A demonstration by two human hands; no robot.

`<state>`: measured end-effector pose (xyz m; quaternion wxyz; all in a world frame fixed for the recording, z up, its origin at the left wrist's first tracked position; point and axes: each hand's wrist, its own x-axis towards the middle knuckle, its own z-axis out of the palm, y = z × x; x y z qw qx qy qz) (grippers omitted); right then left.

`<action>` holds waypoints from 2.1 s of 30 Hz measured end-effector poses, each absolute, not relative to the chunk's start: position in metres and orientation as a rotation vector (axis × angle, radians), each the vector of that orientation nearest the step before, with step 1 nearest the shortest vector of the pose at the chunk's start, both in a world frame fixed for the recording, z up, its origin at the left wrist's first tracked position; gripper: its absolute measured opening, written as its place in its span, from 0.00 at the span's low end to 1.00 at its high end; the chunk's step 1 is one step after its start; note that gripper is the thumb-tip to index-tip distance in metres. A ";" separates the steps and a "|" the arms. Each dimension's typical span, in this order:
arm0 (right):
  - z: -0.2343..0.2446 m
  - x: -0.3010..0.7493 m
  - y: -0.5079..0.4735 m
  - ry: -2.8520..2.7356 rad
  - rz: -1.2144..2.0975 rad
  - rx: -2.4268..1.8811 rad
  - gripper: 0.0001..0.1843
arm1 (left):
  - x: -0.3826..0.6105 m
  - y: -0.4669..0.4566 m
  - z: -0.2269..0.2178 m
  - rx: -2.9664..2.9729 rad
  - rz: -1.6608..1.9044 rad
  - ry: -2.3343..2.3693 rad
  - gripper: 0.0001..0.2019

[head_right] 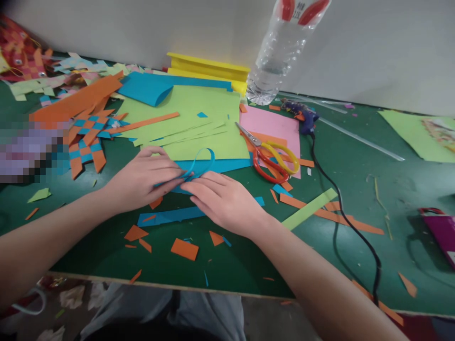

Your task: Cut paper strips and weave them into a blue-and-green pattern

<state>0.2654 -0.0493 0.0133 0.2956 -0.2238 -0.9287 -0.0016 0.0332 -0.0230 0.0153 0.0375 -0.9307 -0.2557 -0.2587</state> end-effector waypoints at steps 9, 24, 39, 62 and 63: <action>0.013 0.267 -0.052 -2.543 0.108 -0.637 0.22 | 0.033 -0.023 0.018 -2.940 -0.642 -0.722 0.14; 0.018 0.277 -0.047 -2.190 -0.013 -0.905 0.31 | 0.025 -0.017 0.016 -2.915 -0.708 -0.754 0.13; 0.012 0.280 -0.042 -2.307 -0.011 -0.850 0.03 | 0.028 -0.021 0.017 -3.004 -0.798 -0.766 0.12; 0.011 0.280 -0.046 -2.192 -0.008 -1.000 0.07 | 0.025 -0.016 0.016 -2.992 -0.886 -0.905 0.09; 0.010 0.280 -0.046 -2.192 -0.011 -1.005 0.07 | 0.025 -0.016 0.017 -2.989 -0.887 -0.910 0.10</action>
